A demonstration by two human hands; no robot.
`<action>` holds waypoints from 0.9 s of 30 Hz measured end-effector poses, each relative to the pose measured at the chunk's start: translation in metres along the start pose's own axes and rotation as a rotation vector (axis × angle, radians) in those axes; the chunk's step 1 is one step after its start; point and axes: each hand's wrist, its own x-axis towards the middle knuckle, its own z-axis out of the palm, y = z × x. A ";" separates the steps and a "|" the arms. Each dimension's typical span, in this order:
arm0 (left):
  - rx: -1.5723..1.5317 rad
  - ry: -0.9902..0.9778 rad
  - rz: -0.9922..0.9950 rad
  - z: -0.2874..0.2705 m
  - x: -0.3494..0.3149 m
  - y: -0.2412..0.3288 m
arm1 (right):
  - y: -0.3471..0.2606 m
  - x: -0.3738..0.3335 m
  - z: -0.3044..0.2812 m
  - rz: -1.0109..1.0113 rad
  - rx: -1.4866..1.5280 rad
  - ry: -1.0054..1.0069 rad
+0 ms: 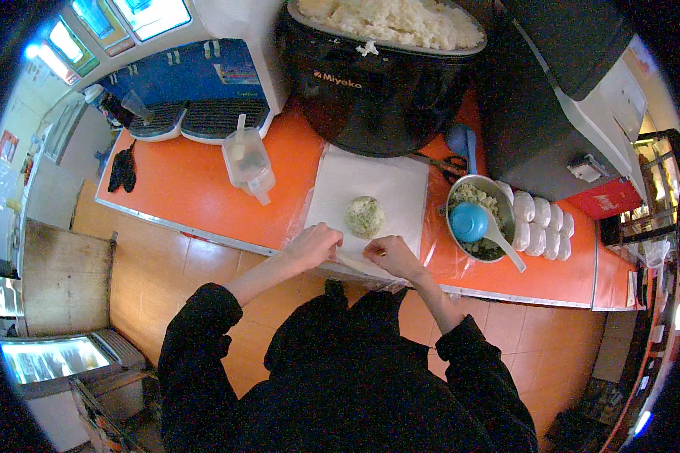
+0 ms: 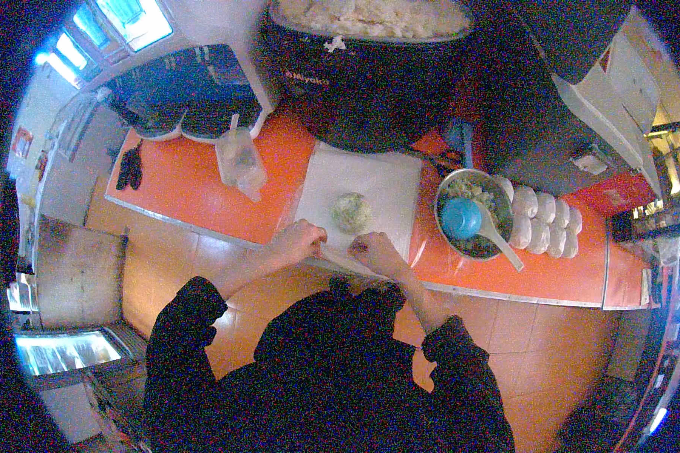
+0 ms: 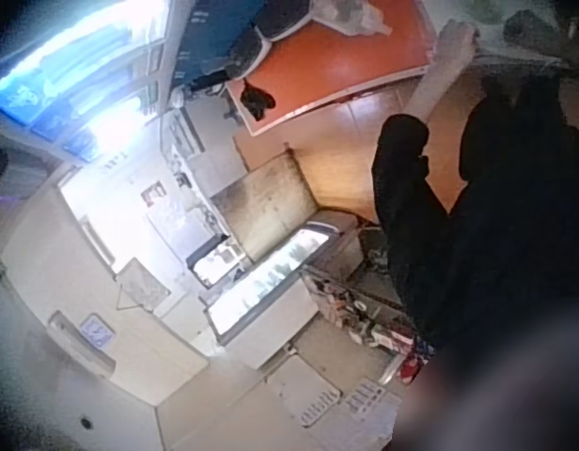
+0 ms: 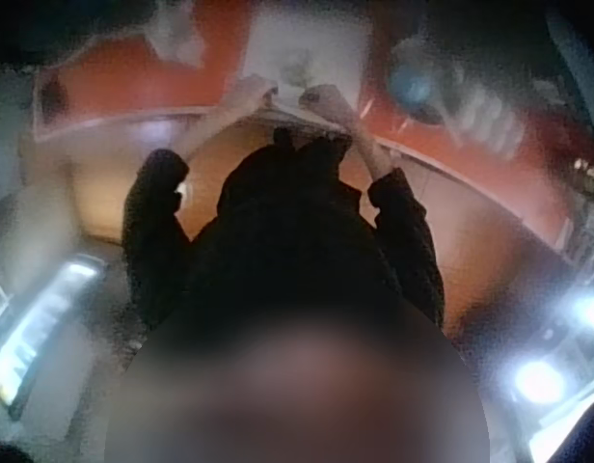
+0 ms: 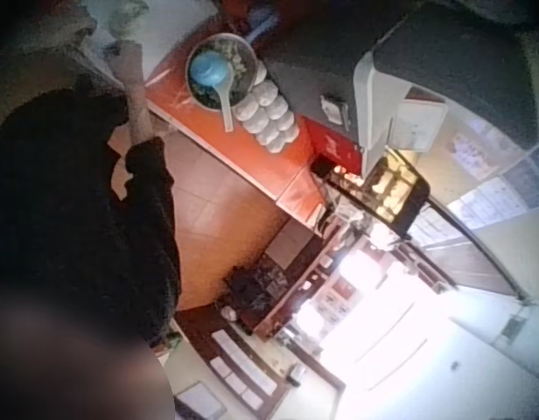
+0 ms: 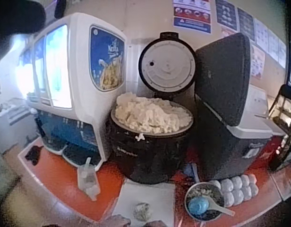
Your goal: The person scoops a green mixture into a small container, wraps it in paper, and places it in a bento box. They then cut fried chicken and add it to the box, followed by a small drink pouch and a scoop of yellow food. The person closes the bento box and places it on the counter.
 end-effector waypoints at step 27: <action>-1.040 0.378 -0.146 0.054 0.000 -0.068 | 0.036 -0.059 -0.013 0.317 0.807 0.264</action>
